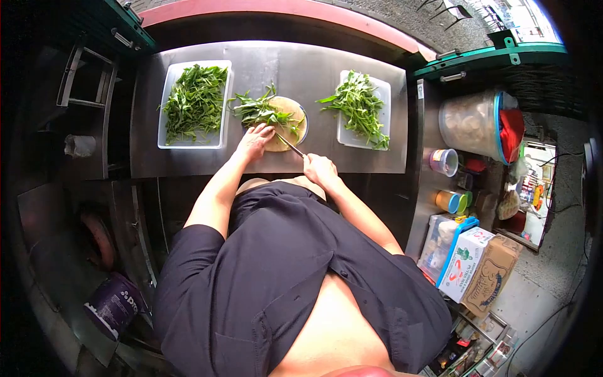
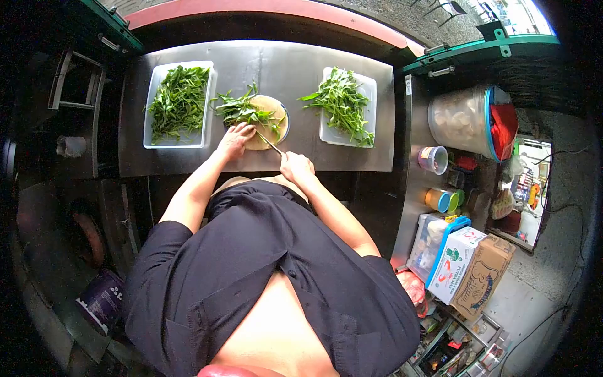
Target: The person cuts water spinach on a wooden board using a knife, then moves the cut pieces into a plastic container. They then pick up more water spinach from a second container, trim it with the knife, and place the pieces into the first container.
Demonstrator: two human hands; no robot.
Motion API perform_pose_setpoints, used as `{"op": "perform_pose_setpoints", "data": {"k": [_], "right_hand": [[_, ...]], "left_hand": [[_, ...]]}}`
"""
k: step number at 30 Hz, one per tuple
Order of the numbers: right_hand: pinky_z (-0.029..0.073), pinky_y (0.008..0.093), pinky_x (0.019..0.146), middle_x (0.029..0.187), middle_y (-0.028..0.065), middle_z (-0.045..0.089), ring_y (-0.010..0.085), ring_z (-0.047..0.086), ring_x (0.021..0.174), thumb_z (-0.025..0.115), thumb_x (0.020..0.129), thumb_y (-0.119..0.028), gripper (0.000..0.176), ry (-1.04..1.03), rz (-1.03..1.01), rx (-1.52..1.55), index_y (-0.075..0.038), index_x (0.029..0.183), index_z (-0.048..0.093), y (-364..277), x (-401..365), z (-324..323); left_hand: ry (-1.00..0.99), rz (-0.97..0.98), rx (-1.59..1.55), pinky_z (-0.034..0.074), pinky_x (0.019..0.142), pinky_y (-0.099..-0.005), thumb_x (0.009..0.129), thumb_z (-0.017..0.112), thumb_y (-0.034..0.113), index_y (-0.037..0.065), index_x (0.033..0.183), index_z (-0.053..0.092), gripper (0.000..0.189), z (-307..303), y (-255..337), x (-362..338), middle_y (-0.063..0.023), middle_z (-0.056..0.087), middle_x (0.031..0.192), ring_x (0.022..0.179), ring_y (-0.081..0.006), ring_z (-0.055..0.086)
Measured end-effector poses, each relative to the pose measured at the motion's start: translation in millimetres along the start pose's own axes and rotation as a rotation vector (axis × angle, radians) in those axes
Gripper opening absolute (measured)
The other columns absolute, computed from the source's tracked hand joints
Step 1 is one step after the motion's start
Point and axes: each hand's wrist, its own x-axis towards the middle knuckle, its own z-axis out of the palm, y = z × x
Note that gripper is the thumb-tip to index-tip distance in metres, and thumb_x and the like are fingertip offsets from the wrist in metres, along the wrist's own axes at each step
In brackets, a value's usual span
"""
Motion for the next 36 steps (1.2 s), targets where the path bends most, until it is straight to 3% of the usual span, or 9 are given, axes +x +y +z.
{"op": "perform_pose_setpoints", "data": {"k": [10, 19, 24, 27, 36], "right_hand": [[0.052, 0.0535, 0.098, 0.111, 0.0236, 0.072, 0.0445, 0.068, 0.108, 0.040, 0.106, -0.041, 0.044, -0.050, 0.021, -0.081, -0.007, 0.112, 0.068, -10, 6, -3], [0.054, 0.0527, 0.098, 0.114, 0.0272, 0.072, 0.0436, 0.070, 0.110, 0.038, 0.108, -0.036, 0.050, -0.123, 0.040, -0.102, -0.001, 0.114, 0.072, -31, 2, -8], [0.051, 0.0543, 0.100, 0.115, 0.0297, 0.070, 0.0479, 0.066, 0.112, 0.038, 0.107, -0.035, 0.047, -0.189, 0.034, -0.112, 0.000, 0.116, 0.068, -33, -2, -11], [0.056, 0.0507, 0.095, 0.108, 0.0271, 0.073, 0.0425, 0.071, 0.107, 0.041, 0.108, -0.029, 0.044, -0.119, 0.047, -0.114, 0.001, 0.111, 0.073, -35, -7, -10], [0.056, 0.0510, 0.094, 0.108, 0.0268, 0.074, 0.0421, 0.071, 0.106, 0.041, 0.108, -0.030, 0.045, -0.116, 0.058, -0.107, 0.001, 0.110, 0.073, -33, -14, -10]], "left_hand": [[-0.005, -0.010, 0.006, 0.033, 0.118, -0.0440, 0.083, 0.062, 0.007, 0.013, 0.149, 0.052, 0.067, -7, 4, -2, -0.0029, 0.042, 0.158, 0.149, -0.0258, 0.035], [-0.033, -0.044, -0.019, 0.033, 0.118, -0.0451, 0.084, 0.061, 0.007, 0.012, 0.149, 0.052, 0.066, -10, 9, -1, -0.0021, 0.040, 0.161, 0.150, -0.0257, 0.034], [-0.035, -0.053, -0.003, 0.033, 0.118, -0.0461, 0.084, 0.061, 0.007, 0.012, 0.149, 0.052, 0.066, -5, 7, 1, -0.0021, 0.040, 0.160, 0.150, -0.0256, 0.034], [-0.017, -0.043, -0.011, 0.033, 0.118, -0.0462, 0.084, 0.061, 0.006, 0.011, 0.148, 0.053, 0.065, -3, 6, 1, -0.0023, 0.041, 0.160, 0.150, -0.0254, 0.034], [0.019, -0.040, -0.049, 0.034, 0.116, -0.0469, 0.083, 0.060, 0.005, 0.010, 0.146, 0.055, 0.064, -5, 7, 0, -0.0033, 0.043, 0.158, 0.149, -0.0255, 0.035]]}}
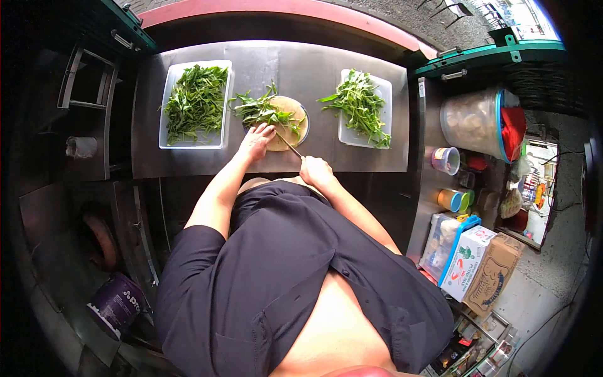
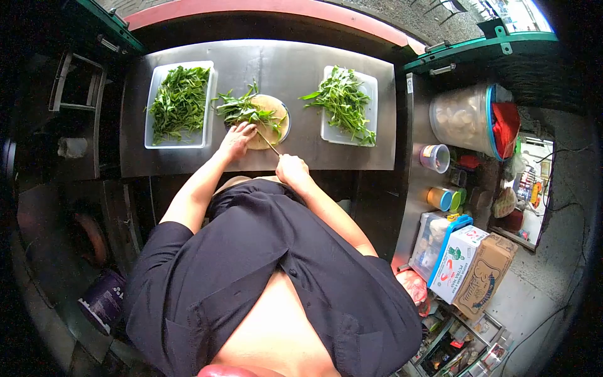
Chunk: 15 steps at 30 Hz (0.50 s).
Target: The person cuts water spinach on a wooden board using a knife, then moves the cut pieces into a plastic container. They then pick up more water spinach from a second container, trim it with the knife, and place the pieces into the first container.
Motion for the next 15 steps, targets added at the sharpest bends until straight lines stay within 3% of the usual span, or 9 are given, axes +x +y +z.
{"op": "perform_pose_setpoints", "data": {"k": [15], "right_hand": [[0.057, 0.0519, 0.092, 0.108, 0.0253, 0.074, 0.0420, 0.072, 0.106, 0.039, 0.108, -0.034, 0.046, 0.004, 0.004, -0.036, -0.002, 0.112, 0.072, 10.4, -1.7, 5.6]], "left_hand": [[-0.023, -0.012, 0.014, 0.031, 0.120, -0.0508, 0.084, 0.060, 0.006, 0.011, 0.149, 0.052, 0.066, 1.5, 1.0, -1.8, -0.0047, 0.040, 0.162, 0.151, -0.0276, 0.033]]}}
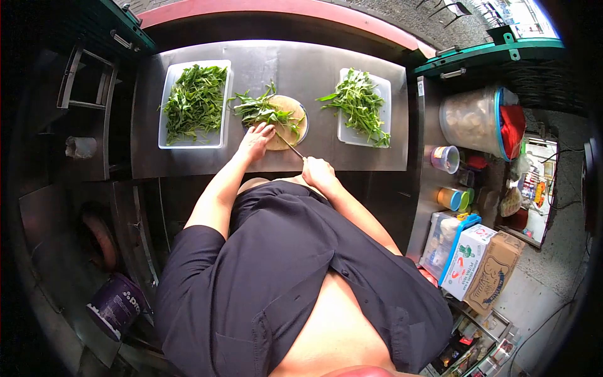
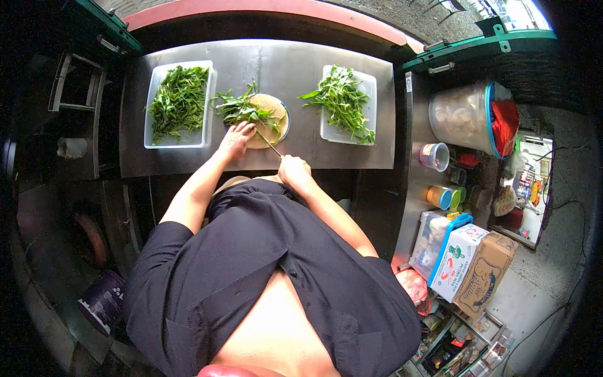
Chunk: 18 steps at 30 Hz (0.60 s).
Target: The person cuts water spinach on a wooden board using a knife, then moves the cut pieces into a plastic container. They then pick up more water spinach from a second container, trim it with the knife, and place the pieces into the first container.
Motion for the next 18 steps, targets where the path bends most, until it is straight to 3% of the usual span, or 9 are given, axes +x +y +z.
{"op": "perform_pose_setpoints", "data": {"k": [18], "right_hand": [[0.059, 0.0515, 0.087, 0.105, 0.0233, 0.075, 0.0407, 0.074, 0.101, 0.044, 0.106, -0.032, 0.038, 0.034, -0.016, -0.089, -0.004, 0.112, 0.069, 16, 0, 7]], "left_hand": [[-0.030, 0.005, 0.017, 0.031, 0.120, -0.0511, 0.083, 0.061, 0.005, 0.011, 0.151, 0.049, 0.069, -2, 1, -1, -0.0057, 0.039, 0.162, 0.152, -0.0291, 0.032]]}}
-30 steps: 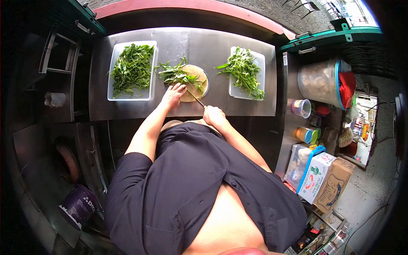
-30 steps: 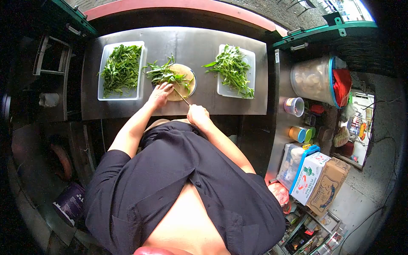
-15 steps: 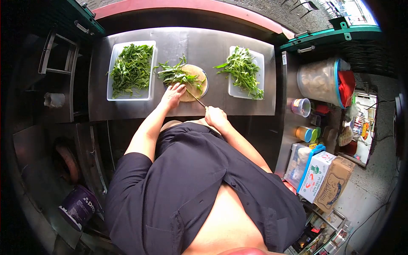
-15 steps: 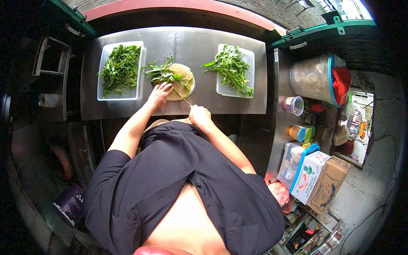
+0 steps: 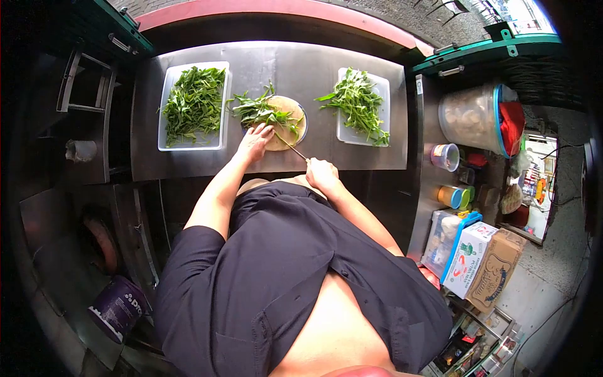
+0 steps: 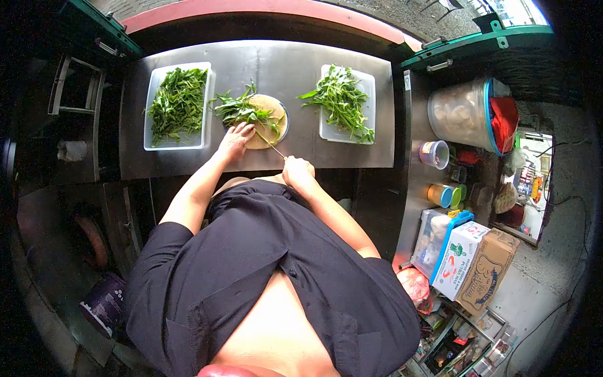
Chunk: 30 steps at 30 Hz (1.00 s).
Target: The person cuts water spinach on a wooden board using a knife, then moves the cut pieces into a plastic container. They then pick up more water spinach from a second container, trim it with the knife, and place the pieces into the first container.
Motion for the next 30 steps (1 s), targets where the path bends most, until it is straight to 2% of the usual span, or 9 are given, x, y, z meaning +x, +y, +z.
{"op": "perform_pose_setpoints", "data": {"k": [9, 18, 25, 30], "right_hand": [[0.057, 0.0532, 0.087, 0.103, 0.0233, 0.075, 0.0416, 0.073, 0.099, 0.040, 0.108, -0.034, 0.042, 0.016, -0.008, 0.040, -0.004, 0.113, 0.068, 6, -1, 0], [0.057, 0.0538, 0.089, 0.106, 0.0245, 0.074, 0.0426, 0.072, 0.101, 0.037, 0.109, -0.035, 0.044, 0.007, -0.010, 0.044, -0.003, 0.114, 0.067, 12, 1, 0], [0.058, 0.0534, 0.086, 0.103, 0.0254, 0.074, 0.0426, 0.073, 0.098, 0.038, 0.109, -0.035, 0.043, 0.023, -0.017, 0.042, -0.003, 0.113, 0.067, 18, 3, 4], [0.058, 0.0529, 0.084, 0.099, 0.0229, 0.075, 0.0414, 0.074, 0.095, 0.044, 0.108, -0.032, 0.035, 0.054, -0.033, -0.008, -0.004, 0.113, 0.065, 21, 2, 7]], "left_hand": [[-0.012, -0.001, -0.003, 0.028, 0.123, -0.0512, 0.083, 0.060, 0.004, 0.011, 0.153, 0.048, 0.072, 5, -3, 1, -0.0050, 0.036, 0.164, 0.154, -0.0287, 0.029], [0.001, 0.004, 0.011, 0.030, 0.121, -0.0500, 0.083, 0.061, 0.004, 0.011, 0.153, 0.048, 0.072, 6, -3, 1, -0.0047, 0.037, 0.164, 0.153, -0.0285, 0.030], [-0.029, 0.007, 0.009, 0.030, 0.121, -0.0495, 0.084, 0.060, 0.005, 0.011, 0.153, 0.047, 0.071, 0, -3, 0, -0.0047, 0.036, 0.165, 0.153, -0.0283, 0.030], [-0.053, -0.001, 0.022, 0.030, 0.122, -0.0487, 0.084, 0.060, 0.005, 0.011, 0.154, 0.046, 0.072, -7, 1, 0, -0.0048, 0.036, 0.165, 0.153, -0.0281, 0.030]]}}
